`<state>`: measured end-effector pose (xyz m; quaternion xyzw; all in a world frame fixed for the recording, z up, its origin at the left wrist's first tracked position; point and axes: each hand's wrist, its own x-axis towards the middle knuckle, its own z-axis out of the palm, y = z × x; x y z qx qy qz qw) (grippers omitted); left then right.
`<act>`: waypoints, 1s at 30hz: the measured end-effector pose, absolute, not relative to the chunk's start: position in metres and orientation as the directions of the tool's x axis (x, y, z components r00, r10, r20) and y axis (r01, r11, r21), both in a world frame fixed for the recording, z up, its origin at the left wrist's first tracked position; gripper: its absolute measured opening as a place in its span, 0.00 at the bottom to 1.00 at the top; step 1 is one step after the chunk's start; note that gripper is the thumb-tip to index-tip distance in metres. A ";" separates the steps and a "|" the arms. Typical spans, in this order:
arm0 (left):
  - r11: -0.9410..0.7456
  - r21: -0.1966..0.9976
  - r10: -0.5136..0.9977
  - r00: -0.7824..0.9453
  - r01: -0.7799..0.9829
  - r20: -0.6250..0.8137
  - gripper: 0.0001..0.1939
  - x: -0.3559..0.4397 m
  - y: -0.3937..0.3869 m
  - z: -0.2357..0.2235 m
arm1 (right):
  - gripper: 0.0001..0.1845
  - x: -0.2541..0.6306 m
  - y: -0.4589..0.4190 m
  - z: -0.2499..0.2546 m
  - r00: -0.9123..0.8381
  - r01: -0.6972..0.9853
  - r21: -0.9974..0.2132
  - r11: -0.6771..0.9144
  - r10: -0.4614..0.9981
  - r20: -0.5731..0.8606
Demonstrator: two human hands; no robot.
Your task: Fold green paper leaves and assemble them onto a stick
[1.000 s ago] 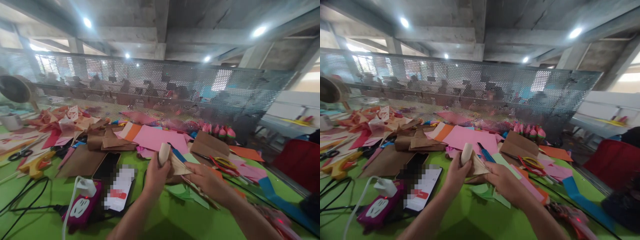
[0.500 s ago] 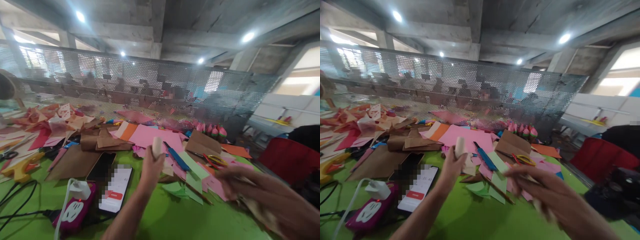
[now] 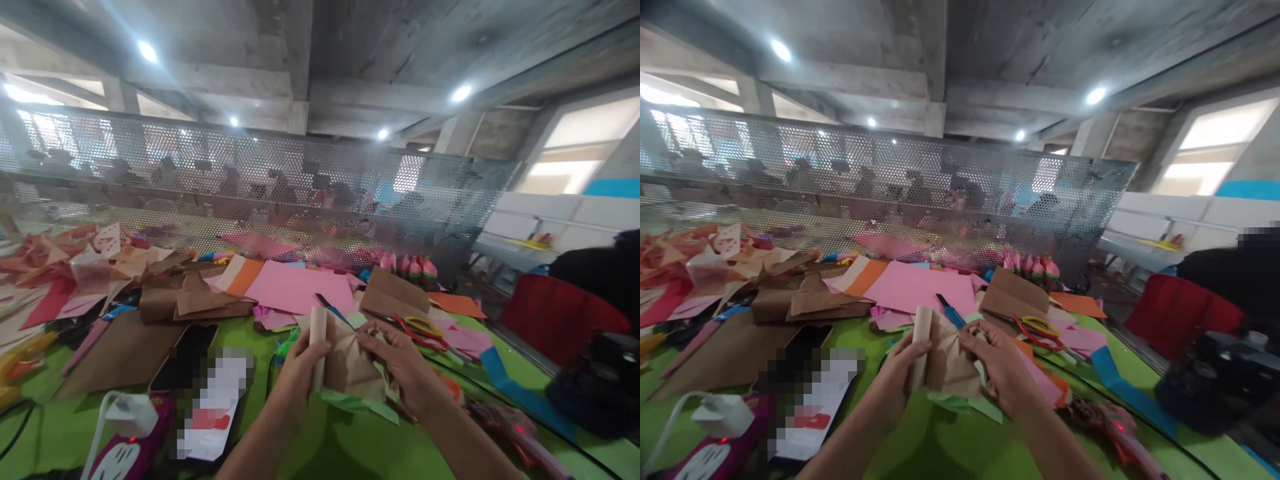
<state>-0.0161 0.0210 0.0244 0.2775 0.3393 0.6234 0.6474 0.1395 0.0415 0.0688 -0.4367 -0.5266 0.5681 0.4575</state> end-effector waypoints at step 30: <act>-0.230 0.964 0.953 -0.233 -0.135 0.195 0.12 -0.013 0.027 0.030 | 0.11 0.135 0.036 0.059 -0.517 0.747 -0.304 0.592 0.804 0.294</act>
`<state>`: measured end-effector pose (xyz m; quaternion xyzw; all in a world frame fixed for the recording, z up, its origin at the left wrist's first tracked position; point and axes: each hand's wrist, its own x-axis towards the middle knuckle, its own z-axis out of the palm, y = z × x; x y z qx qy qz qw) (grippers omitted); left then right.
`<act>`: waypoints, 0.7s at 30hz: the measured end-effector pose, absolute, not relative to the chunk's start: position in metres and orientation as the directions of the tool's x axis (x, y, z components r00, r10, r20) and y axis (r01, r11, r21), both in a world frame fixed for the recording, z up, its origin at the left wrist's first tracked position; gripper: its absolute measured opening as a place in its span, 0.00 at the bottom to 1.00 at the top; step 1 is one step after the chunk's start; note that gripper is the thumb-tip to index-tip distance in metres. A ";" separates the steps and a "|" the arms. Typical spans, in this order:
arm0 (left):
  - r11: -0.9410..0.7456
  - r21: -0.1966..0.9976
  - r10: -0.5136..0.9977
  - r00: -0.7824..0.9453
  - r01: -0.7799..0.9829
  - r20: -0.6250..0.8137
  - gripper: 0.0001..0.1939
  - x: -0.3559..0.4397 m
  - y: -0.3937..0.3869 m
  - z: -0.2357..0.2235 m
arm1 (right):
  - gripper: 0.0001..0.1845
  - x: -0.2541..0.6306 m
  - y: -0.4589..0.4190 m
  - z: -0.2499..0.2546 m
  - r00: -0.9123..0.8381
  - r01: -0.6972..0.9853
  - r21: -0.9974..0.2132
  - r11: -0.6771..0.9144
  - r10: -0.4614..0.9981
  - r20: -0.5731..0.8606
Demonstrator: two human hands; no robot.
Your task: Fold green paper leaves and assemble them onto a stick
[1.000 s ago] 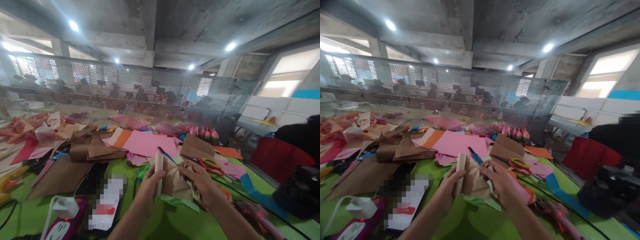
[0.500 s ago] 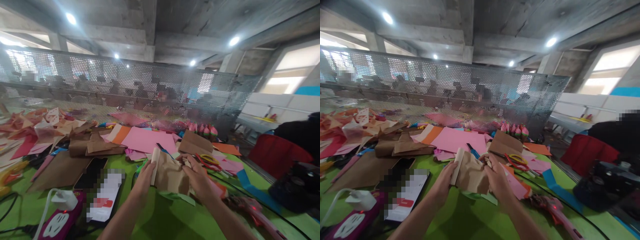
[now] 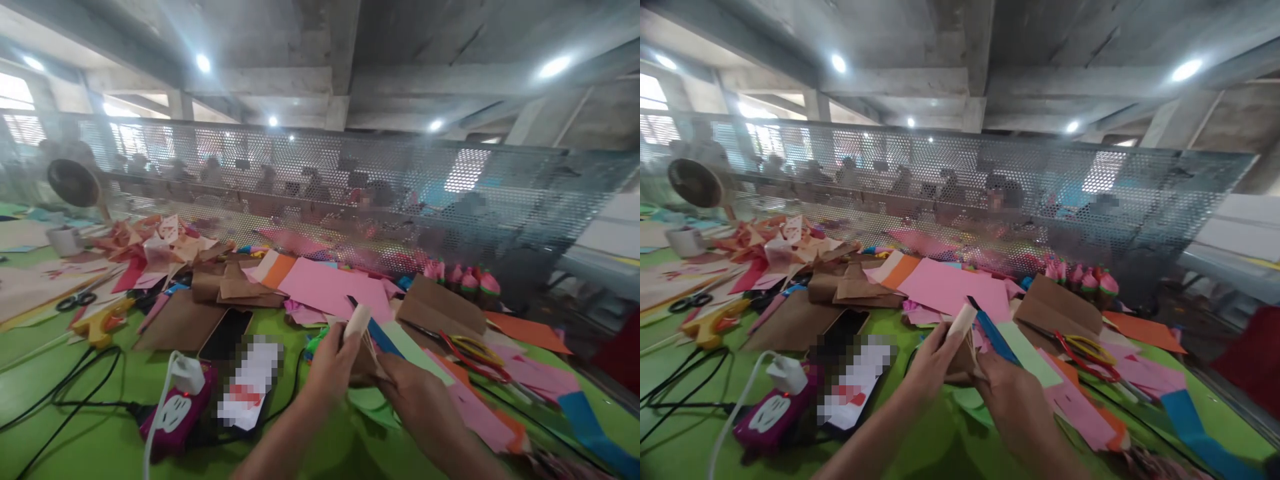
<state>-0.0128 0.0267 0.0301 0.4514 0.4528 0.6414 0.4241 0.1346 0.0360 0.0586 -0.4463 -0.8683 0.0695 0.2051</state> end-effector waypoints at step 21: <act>-0.061 0.864 0.885 -0.374 0.499 0.278 0.22 -0.069 0.060 0.038 | 0.23 0.141 0.029 0.066 -0.497 0.303 -0.922 0.243 0.866 0.065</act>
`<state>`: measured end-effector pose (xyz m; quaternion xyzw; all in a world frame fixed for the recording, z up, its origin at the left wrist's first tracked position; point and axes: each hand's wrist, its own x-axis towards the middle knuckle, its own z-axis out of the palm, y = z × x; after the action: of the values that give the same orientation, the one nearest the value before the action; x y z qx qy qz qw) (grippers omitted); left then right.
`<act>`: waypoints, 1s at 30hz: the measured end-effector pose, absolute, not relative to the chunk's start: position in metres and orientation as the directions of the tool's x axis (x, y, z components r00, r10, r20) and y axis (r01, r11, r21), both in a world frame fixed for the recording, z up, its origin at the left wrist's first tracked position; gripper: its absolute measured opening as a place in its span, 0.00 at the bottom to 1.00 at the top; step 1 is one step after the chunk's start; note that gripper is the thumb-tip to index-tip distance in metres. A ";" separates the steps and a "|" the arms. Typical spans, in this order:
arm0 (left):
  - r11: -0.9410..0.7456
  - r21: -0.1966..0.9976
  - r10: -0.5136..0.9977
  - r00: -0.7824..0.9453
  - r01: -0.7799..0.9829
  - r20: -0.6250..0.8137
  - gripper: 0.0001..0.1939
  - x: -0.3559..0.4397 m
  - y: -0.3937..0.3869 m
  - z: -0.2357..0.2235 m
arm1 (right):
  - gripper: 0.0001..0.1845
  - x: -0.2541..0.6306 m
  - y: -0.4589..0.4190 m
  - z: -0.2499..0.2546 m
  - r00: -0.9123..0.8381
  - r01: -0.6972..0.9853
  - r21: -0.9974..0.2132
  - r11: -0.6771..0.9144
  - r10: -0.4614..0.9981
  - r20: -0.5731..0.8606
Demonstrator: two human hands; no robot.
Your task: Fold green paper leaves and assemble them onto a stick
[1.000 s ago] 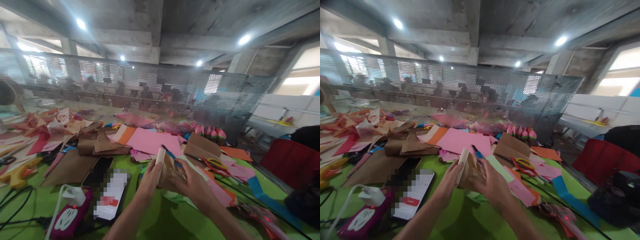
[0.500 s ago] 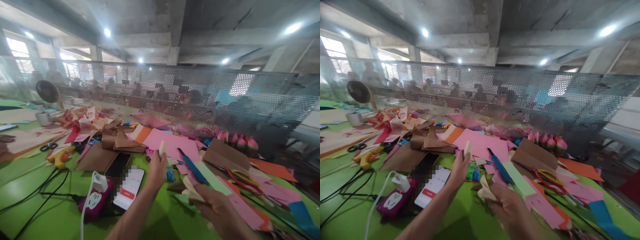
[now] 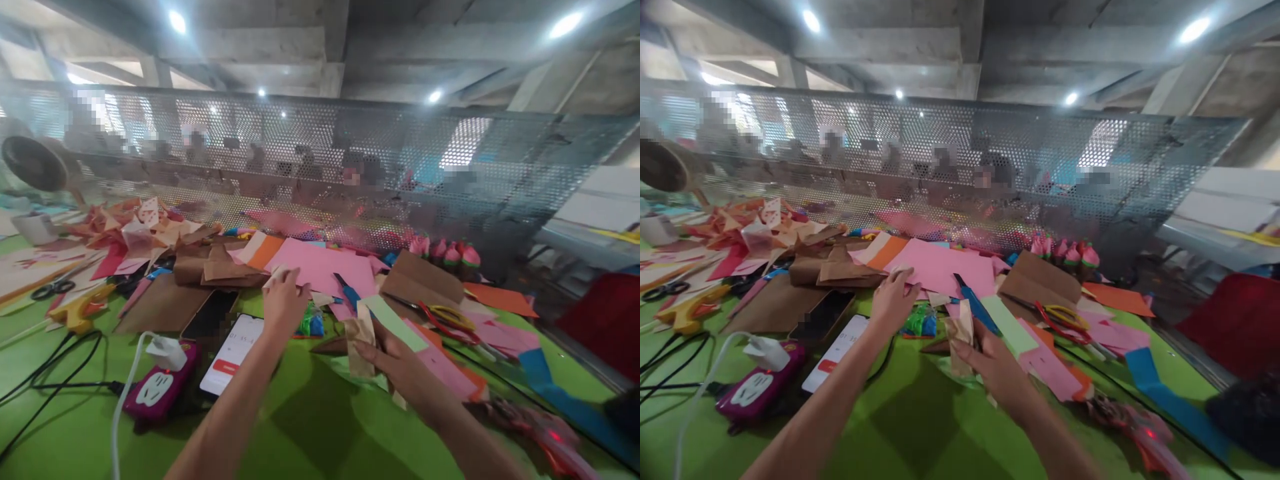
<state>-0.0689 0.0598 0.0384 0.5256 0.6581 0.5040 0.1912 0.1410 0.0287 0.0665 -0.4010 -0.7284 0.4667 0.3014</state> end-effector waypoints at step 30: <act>-0.142 0.881 0.972 -0.106 0.451 0.210 0.06 -0.058 0.009 0.034 | 0.12 0.150 0.037 0.062 -0.327 0.113 -0.979 0.172 0.937 0.127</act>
<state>-0.0584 0.0088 0.0336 0.6039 0.5888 0.4540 0.2871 0.1497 0.0369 0.0623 -0.4072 -0.6444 0.4980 0.4134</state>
